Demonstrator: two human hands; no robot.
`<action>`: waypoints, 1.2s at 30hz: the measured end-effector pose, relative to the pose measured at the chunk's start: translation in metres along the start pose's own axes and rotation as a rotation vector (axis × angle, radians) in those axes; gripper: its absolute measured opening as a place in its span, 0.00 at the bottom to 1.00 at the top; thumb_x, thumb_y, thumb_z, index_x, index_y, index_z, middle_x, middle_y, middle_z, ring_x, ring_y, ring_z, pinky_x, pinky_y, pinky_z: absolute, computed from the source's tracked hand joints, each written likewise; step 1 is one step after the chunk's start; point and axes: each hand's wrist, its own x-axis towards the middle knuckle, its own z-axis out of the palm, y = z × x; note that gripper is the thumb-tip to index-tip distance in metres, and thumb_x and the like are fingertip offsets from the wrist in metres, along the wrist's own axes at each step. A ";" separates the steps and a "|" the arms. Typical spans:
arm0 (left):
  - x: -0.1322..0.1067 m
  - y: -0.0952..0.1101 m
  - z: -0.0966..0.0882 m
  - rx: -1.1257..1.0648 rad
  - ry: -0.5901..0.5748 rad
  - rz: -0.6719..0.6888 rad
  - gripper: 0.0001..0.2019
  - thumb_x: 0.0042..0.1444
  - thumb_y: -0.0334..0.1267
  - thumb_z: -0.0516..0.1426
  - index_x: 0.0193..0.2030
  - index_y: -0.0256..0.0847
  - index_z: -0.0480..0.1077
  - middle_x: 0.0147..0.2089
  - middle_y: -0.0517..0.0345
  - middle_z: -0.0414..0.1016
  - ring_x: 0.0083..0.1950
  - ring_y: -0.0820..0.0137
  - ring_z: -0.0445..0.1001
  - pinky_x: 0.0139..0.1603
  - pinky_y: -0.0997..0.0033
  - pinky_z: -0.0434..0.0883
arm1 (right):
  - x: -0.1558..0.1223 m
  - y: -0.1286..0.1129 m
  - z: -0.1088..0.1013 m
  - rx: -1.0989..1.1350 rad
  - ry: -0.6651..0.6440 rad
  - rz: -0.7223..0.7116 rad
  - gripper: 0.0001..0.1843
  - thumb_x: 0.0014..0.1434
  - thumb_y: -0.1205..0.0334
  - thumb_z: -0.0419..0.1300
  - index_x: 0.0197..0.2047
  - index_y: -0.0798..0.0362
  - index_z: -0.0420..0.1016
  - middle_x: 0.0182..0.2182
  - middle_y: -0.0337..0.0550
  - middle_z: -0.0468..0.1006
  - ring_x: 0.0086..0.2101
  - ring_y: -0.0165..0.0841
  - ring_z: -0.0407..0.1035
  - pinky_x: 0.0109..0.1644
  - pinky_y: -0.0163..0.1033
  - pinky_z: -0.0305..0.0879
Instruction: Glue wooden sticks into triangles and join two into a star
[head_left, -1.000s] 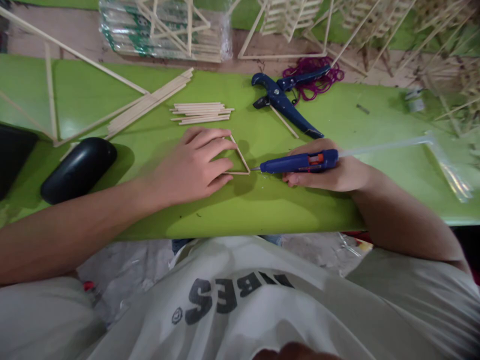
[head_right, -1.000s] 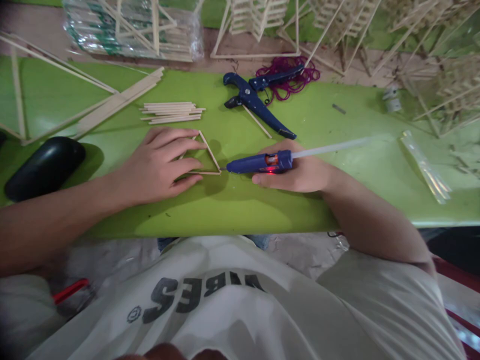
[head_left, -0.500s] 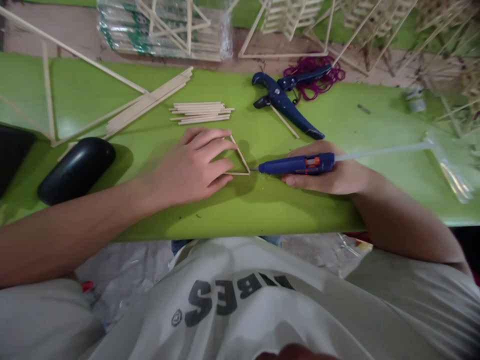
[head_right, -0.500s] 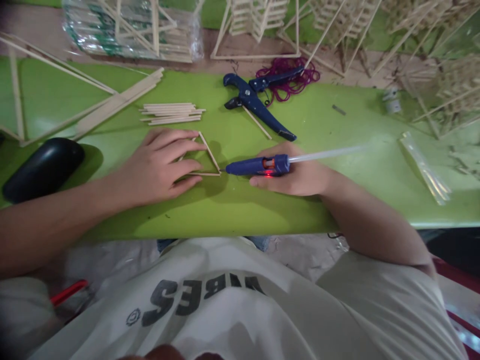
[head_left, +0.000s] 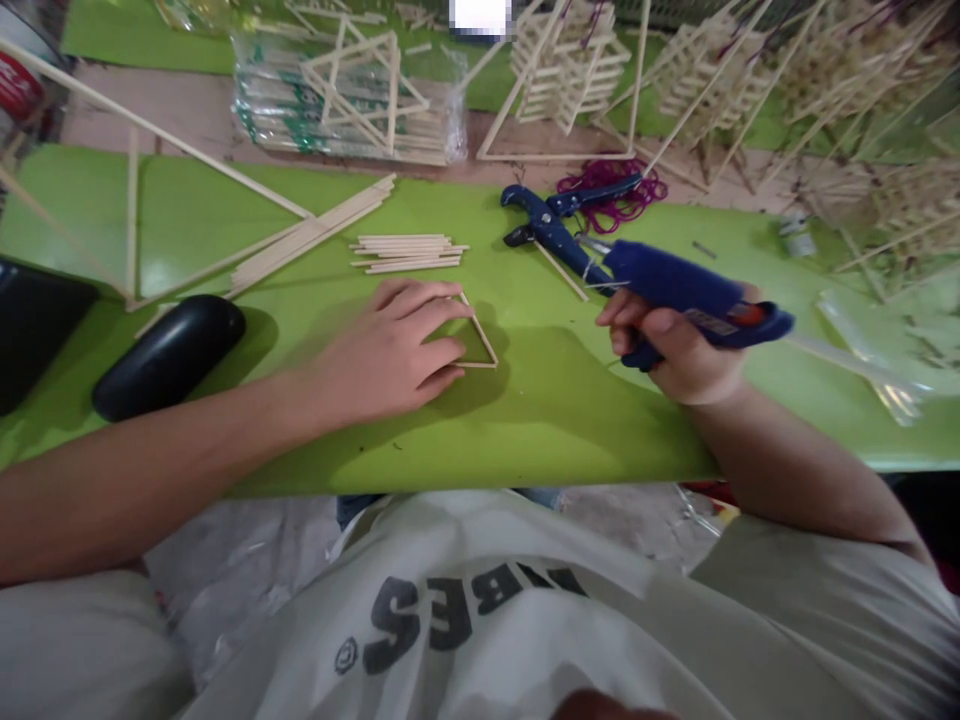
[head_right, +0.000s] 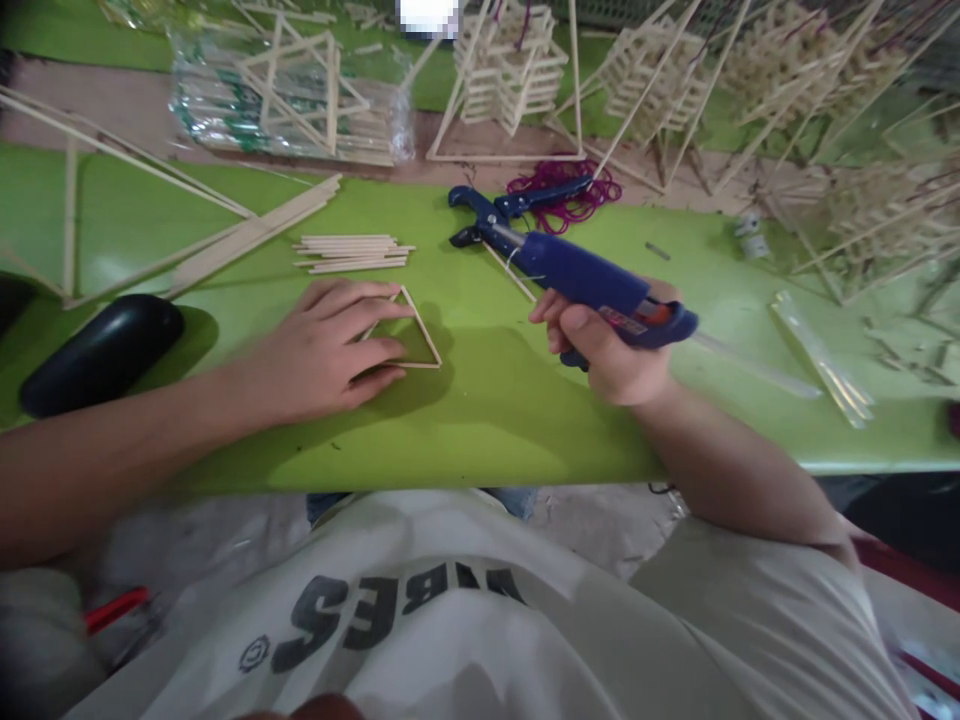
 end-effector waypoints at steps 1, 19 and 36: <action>0.000 0.000 0.001 -0.012 0.007 -0.007 0.10 0.81 0.41 0.63 0.52 0.43 0.87 0.75 0.40 0.84 0.84 0.41 0.75 0.81 0.30 0.76 | 0.003 -0.001 0.002 0.009 -0.003 0.000 0.35 0.57 0.19 0.80 0.50 0.39 0.90 0.36 0.46 0.87 0.39 0.49 0.85 0.38 0.57 0.82; 0.000 -0.001 0.001 -0.074 0.053 -0.013 0.08 0.78 0.40 0.66 0.49 0.44 0.88 0.74 0.40 0.84 0.82 0.40 0.76 0.81 0.28 0.76 | -0.009 0.032 -0.002 0.176 0.410 -0.378 0.24 0.64 0.32 0.80 0.35 0.43 0.89 0.35 0.43 0.87 0.22 0.31 0.68 0.26 0.45 0.68; 0.028 0.033 -0.006 -1.056 0.234 -0.385 0.31 0.75 0.55 0.70 0.77 0.44 0.77 0.47 0.51 0.87 0.42 0.66 0.84 0.41 0.62 0.83 | -0.025 0.036 0.029 0.203 0.105 -0.391 0.08 0.73 0.48 0.76 0.47 0.38 0.97 0.41 0.44 0.92 0.26 0.34 0.78 0.29 0.44 0.76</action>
